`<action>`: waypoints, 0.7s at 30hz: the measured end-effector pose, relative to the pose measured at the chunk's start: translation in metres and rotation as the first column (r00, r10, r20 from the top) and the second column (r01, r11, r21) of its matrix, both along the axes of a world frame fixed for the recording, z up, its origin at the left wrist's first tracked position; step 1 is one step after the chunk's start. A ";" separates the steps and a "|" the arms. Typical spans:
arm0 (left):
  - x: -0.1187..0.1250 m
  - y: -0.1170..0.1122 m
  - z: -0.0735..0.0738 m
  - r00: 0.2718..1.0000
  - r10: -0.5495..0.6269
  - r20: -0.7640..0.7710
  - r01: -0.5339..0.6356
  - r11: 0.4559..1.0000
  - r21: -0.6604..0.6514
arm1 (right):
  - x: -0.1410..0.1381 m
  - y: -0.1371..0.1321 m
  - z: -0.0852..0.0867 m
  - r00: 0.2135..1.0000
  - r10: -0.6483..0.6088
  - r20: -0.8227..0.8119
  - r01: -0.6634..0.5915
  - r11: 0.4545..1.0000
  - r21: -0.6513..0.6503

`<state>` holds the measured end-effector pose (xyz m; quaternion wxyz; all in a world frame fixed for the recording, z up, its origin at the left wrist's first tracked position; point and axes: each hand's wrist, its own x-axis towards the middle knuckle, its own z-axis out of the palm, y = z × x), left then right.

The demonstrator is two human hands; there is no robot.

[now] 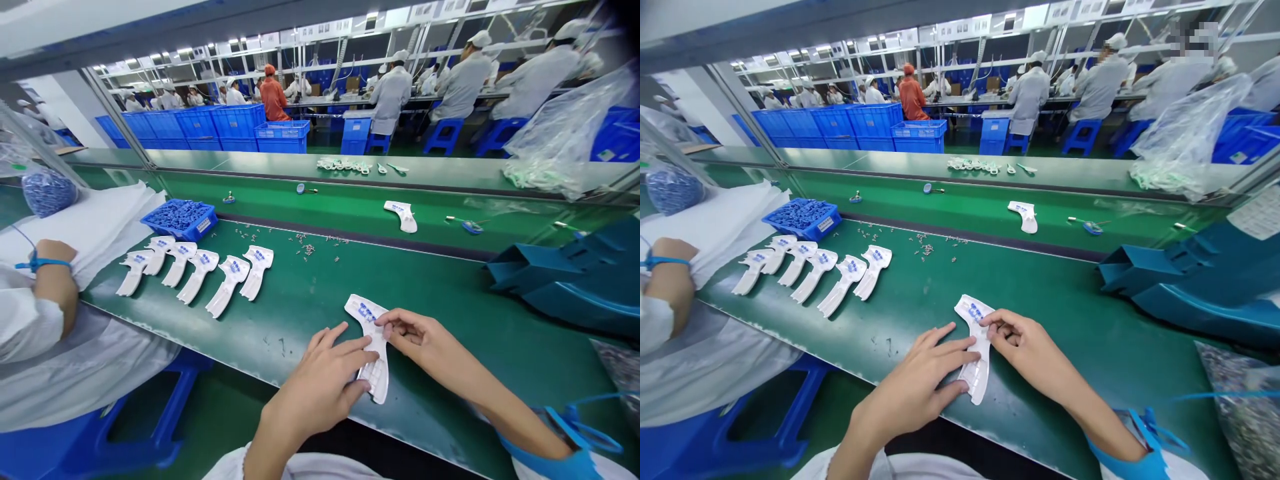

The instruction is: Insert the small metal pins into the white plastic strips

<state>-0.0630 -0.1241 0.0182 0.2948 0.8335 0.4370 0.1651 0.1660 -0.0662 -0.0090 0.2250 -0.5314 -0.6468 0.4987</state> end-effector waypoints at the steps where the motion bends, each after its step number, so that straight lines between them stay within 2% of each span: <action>1: 0.002 0.002 -0.002 1.000 0.020 0.006 -0.020 1.000 0.007 | 0.001 0.001 0.002 1.000 0.000 0.000 0.000 1.000 -0.003; 3: 0.007 0.002 -0.005 0.996 0.081 0.030 -0.082 0.996 0.032 | 0.003 0.001 0.007 1.000 0.019 0.005 -0.019 1.000 -0.011; 8: 0.015 -0.002 -0.019 0.975 0.204 0.090 -0.210 0.976 0.060 | -0.005 -0.001 0.024 0.986 0.163 -0.029 -0.165 0.984 -0.072; 10: 0.018 -0.001 -0.025 0.968 0.239 0.081 -0.246 0.965 0.091 | -0.011 -0.001 0.028 0.984 0.174 -0.040 -0.177 0.981 -0.078; 14: 0.021 0.002 -0.033 0.967 0.254 0.030 -0.256 0.957 0.134 | -0.023 0.000 0.027 0.982 0.187 0.018 -0.186 0.982 -0.028; 18: 0.022 0.003 -0.032 0.964 0.266 0.001 -0.264 0.955 0.138 | -0.028 0.001 0.024 0.971 0.193 0.143 -0.201 0.979 0.045; 21: 0.022 0.003 -0.031 0.964 0.267 0.000 -0.265 0.955 0.134 | -0.028 -0.001 0.025 0.963 0.199 0.184 -0.207 0.978 0.029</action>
